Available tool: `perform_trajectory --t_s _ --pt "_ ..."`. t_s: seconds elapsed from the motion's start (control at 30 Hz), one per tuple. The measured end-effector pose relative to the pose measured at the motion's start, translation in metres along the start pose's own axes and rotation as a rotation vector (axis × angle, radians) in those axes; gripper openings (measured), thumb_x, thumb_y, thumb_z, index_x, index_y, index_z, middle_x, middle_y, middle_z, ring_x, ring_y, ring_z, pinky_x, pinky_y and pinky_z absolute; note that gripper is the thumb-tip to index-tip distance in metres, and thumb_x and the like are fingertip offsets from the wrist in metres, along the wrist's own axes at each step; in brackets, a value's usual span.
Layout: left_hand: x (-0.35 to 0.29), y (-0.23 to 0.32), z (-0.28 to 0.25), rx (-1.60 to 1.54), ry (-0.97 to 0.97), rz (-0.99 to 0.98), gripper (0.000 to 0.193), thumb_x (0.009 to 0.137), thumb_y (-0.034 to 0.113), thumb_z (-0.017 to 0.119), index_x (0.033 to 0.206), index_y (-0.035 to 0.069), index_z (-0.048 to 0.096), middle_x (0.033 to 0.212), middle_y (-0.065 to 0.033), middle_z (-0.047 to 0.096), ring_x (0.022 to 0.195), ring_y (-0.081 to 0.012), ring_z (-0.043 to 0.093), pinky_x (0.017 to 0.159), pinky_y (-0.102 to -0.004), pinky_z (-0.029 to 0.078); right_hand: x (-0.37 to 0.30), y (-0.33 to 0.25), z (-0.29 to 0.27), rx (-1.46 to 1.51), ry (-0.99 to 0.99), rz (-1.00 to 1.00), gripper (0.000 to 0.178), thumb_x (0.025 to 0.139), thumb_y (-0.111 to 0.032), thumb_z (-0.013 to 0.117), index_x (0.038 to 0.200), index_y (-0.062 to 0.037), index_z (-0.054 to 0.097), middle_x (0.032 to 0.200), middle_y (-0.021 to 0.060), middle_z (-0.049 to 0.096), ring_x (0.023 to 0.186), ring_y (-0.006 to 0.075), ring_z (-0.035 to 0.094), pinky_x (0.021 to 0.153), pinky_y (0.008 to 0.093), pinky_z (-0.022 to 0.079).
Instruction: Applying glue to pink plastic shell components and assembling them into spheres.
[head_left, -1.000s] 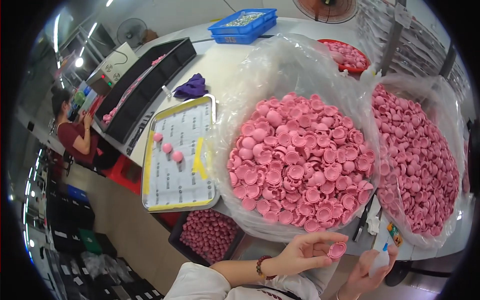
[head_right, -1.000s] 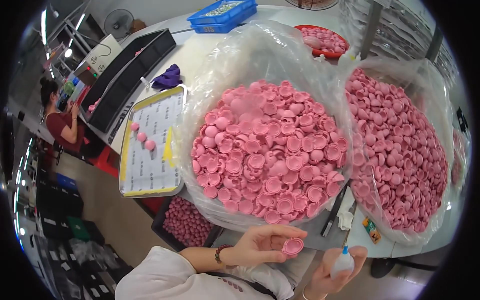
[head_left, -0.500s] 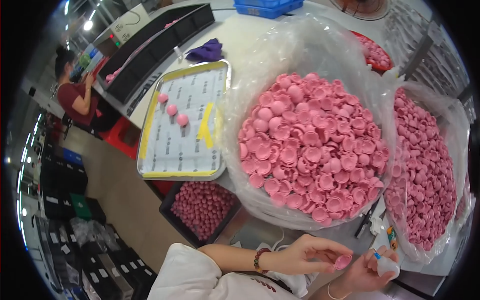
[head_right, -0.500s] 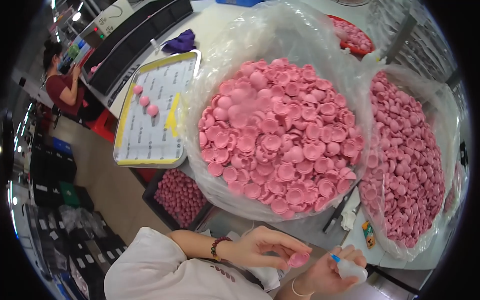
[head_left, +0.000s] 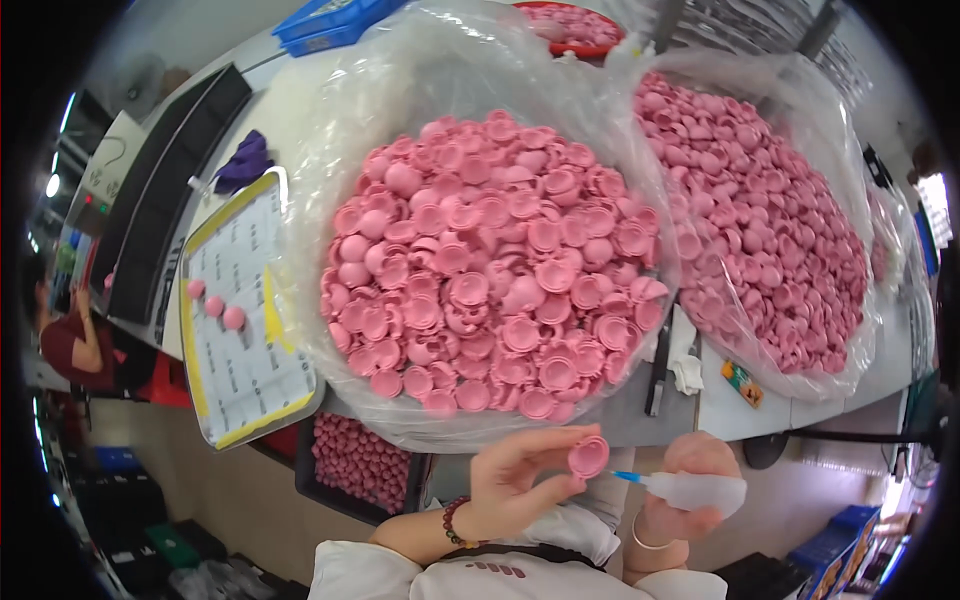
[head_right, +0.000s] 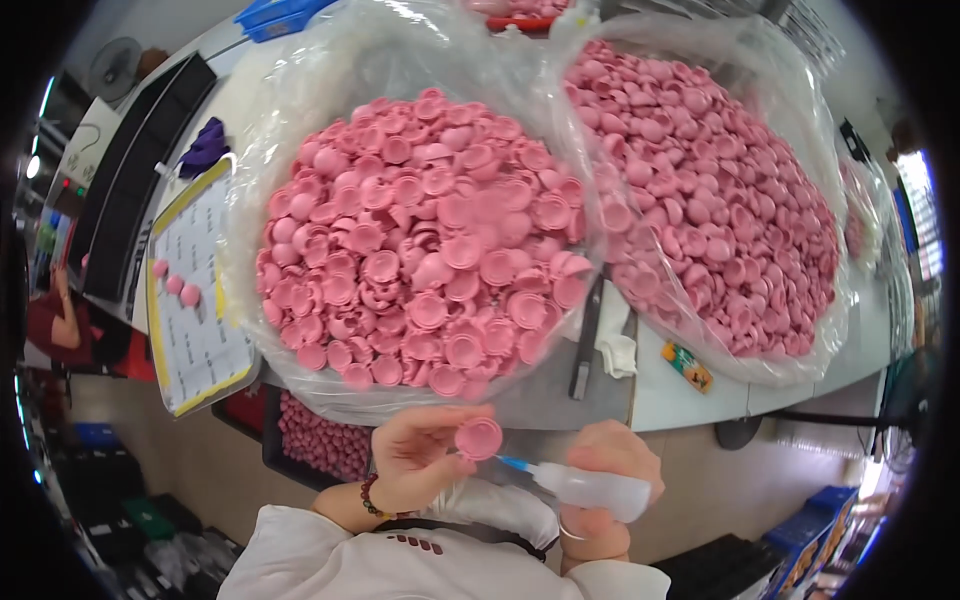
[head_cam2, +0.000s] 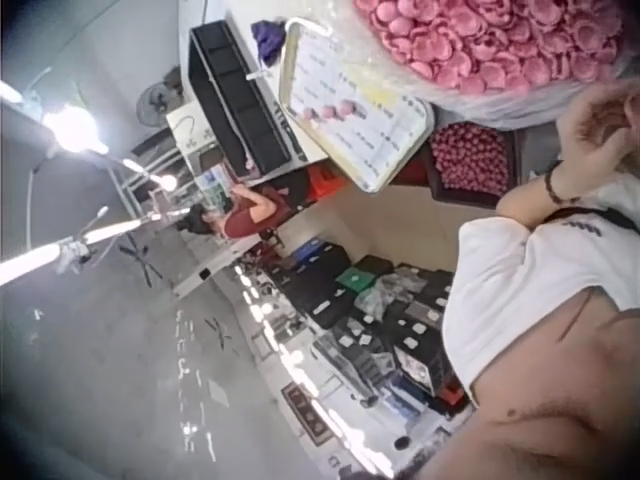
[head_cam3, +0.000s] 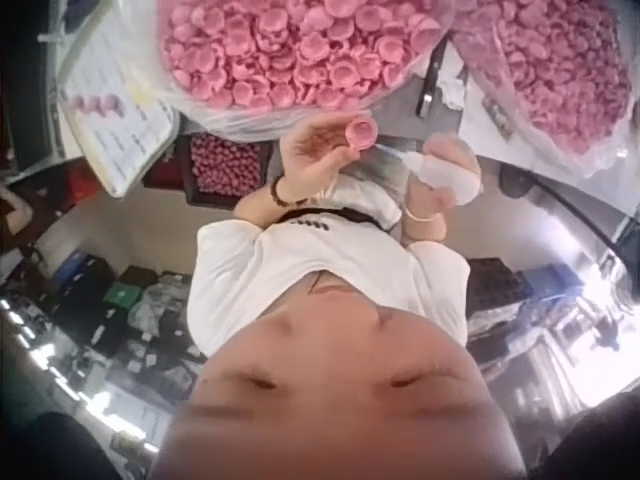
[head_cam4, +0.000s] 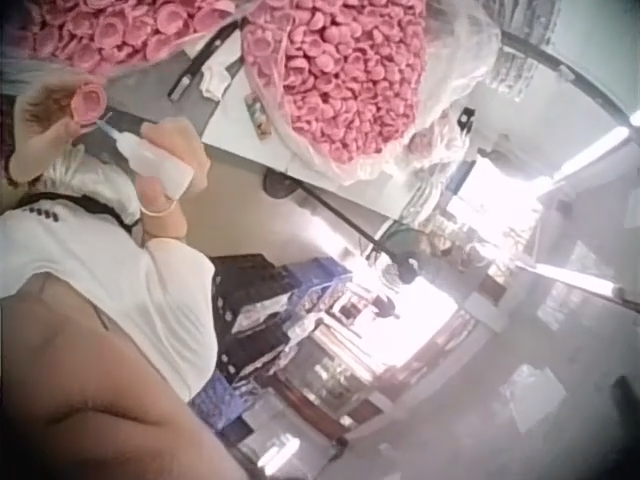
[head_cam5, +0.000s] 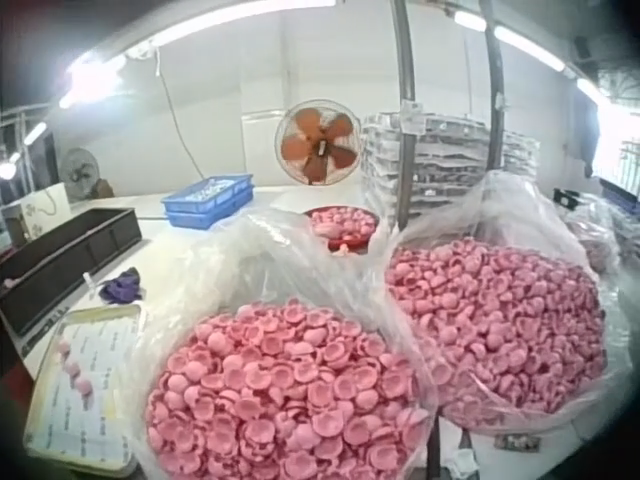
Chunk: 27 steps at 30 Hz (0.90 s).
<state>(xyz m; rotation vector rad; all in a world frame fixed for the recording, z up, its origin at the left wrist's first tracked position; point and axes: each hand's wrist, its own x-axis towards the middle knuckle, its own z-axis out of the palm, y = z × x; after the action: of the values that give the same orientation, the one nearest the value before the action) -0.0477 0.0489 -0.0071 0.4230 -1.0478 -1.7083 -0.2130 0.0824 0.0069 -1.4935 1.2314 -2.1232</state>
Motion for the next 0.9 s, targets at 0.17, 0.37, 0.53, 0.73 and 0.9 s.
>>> perform_trajectory --t_s 0.17,0.37,0.53,0.73,0.9 --pt "0.000 -0.003 -0.002 0.038 -0.029 -0.027 0.044 0.071 -0.010 0.062 0.112 -0.007 0.044 0.115 -0.0269 0.049 0.105 -0.0261 0.053 0.089 -0.0358 0.044 0.005 -0.014 0.008 -0.132 -0.026 0.102 0.062 0.077 -0.056 0.053 0.069 0.0043 0.061 0.052 0.0055 0.050 0.044 0.0163 0.048 0.041 0.0261 0.038" --pt "0.002 -0.003 -0.003 0.062 -0.032 -0.004 0.044 0.071 -0.009 0.064 0.110 -0.007 0.044 0.114 -0.0270 0.050 0.104 -0.0249 0.053 0.087 -0.0337 0.045 0.005 -0.011 0.005 -0.076 -0.102 0.090 0.059 0.079 -0.052 0.053 0.073 0.0058 0.062 0.054 0.0066 0.053 0.043 0.0153 0.047 0.037 0.0247 0.035" --pt "0.001 -0.002 -0.004 0.095 -0.027 0.005 0.043 0.071 -0.008 0.064 0.109 -0.006 0.044 0.113 -0.0278 0.050 0.103 -0.0246 0.054 0.086 -0.0326 0.046 0.002 -0.009 0.007 -0.056 -0.080 0.061 0.058 0.080 -0.050 0.052 0.073 0.0062 0.062 0.056 0.0073 0.054 0.042 0.0152 0.048 0.036 0.0248 0.035" --pt "0.001 -0.004 -0.005 0.092 -0.063 0.001 0.045 0.070 -0.010 0.064 0.110 -0.005 0.045 0.114 -0.0286 0.048 0.105 -0.0258 0.053 0.088 -0.0344 0.045 0.000 -0.008 0.009 -0.068 -0.028 0.052 0.056 0.080 -0.054 0.048 0.075 0.0011 0.056 0.053 0.0043 0.043 0.045 0.0135 0.041 0.038 0.0239 0.028" --pt "0.001 -0.003 -0.004 0.083 -0.087 0.001 0.046 0.068 -0.012 0.064 0.110 -0.004 0.046 0.115 -0.0289 0.048 0.105 -0.0264 0.052 0.088 -0.0357 0.044 0.004 -0.008 0.010 -0.097 -0.094 0.044 0.056 0.081 -0.055 0.046 0.077 0.0005 0.056 0.054 0.0037 0.043 0.045 0.0135 0.041 0.039 0.0236 0.028"
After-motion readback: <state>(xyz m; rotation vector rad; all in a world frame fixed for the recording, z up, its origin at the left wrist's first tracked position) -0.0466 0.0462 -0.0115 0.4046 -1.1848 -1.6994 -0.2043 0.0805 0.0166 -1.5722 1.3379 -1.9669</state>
